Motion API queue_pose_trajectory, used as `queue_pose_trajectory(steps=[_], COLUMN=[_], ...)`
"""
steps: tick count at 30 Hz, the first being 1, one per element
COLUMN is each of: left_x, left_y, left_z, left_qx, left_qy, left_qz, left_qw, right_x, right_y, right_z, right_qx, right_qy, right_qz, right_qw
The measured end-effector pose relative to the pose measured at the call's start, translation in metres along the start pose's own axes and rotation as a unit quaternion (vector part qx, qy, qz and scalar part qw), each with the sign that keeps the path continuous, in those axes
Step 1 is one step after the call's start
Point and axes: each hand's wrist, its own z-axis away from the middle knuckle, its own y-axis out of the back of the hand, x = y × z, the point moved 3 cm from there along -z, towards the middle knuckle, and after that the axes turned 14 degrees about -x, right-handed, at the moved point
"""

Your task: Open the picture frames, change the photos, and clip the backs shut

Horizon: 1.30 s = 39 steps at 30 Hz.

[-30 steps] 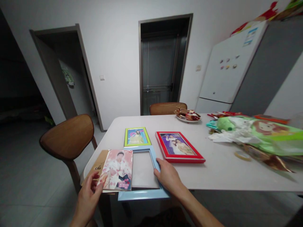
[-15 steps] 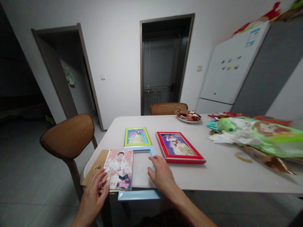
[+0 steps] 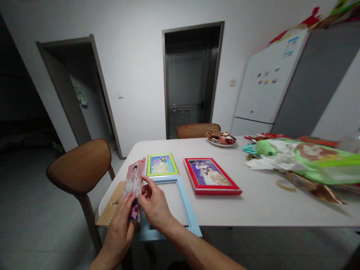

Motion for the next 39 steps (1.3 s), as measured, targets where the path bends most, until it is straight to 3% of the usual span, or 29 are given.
queue_pose_trajectory(steps=[2, 5, 7, 10, 13, 16, 18, 21, 23, 25, 30, 35, 39], left_x=[0.005, 0.008, 0.011, 0.02, 0.029, 0.027, 0.021, 0.013, 0.013, 0.016, 0.019, 0.015, 0.014], left_y=[0.007, 0.011, 0.006, -0.008, -0.021, -0.03, -0.034, -0.036, -0.036, -0.036, -0.04, -0.046, -0.046], left_z=[-0.006, -0.014, -0.018, -0.023, -0.027, -0.025, -0.021, -0.014, -0.011, -0.009, -0.005, -0.003, -0.002], left_qx=[0.044, 0.088, 0.116, 0.142, 0.137, 0.088, 0.055, -0.004, -0.044, -0.069, -0.116, -0.128, -0.131], left_qy=[0.006, 0.087, 0.145, 0.162, 0.152, 0.153, 0.175, 0.196, 0.18, 0.153, 0.115, 0.084, 0.074], left_qz=[0.067, 0.214, 0.344, 0.512, 0.573, 0.571, 0.542, 0.433, 0.332, 0.257, 0.197, 0.157, 0.142], left_qw=[0.997, 0.969, 0.921, 0.832, 0.793, 0.802, 0.82, 0.88, 0.925, 0.952, 0.967, 0.976, 0.978], right_x=[-0.008, 0.004, 0.021, 0.043, 0.045, 0.038, 0.037, 0.043, 0.051, 0.057, 0.062, 0.056, 0.056], right_y=[-0.003, 0.005, 0.017, 0.031, 0.044, 0.069, 0.087, 0.106, 0.112, 0.115, 0.115, 0.113, 0.112], right_z=[0.0, 0.001, 0.006, 0.015, 0.022, 0.025, 0.027, 0.027, 0.026, 0.024, 0.014, 0.008, 0.011], right_qx=[-0.013, 0.012, 0.058, 0.077, 0.08, 0.145, 0.155, 0.104, 0.07, 0.048, 0.022, 0.053, 0.071], right_qy=[0.015, -0.011, -0.079, -0.193, -0.189, -0.175, -0.196, -0.229, -0.239, -0.243, -0.256, -0.228, -0.193], right_qz=[-0.054, -0.064, -0.038, -0.098, -0.186, -0.144, -0.085, -0.016, 0.028, 0.073, 0.144, 0.267, 0.293], right_qw=[0.998, 0.998, 0.994, 0.973, 0.961, 0.963, 0.964, 0.968, 0.968, 0.966, 0.956, 0.935, 0.934])
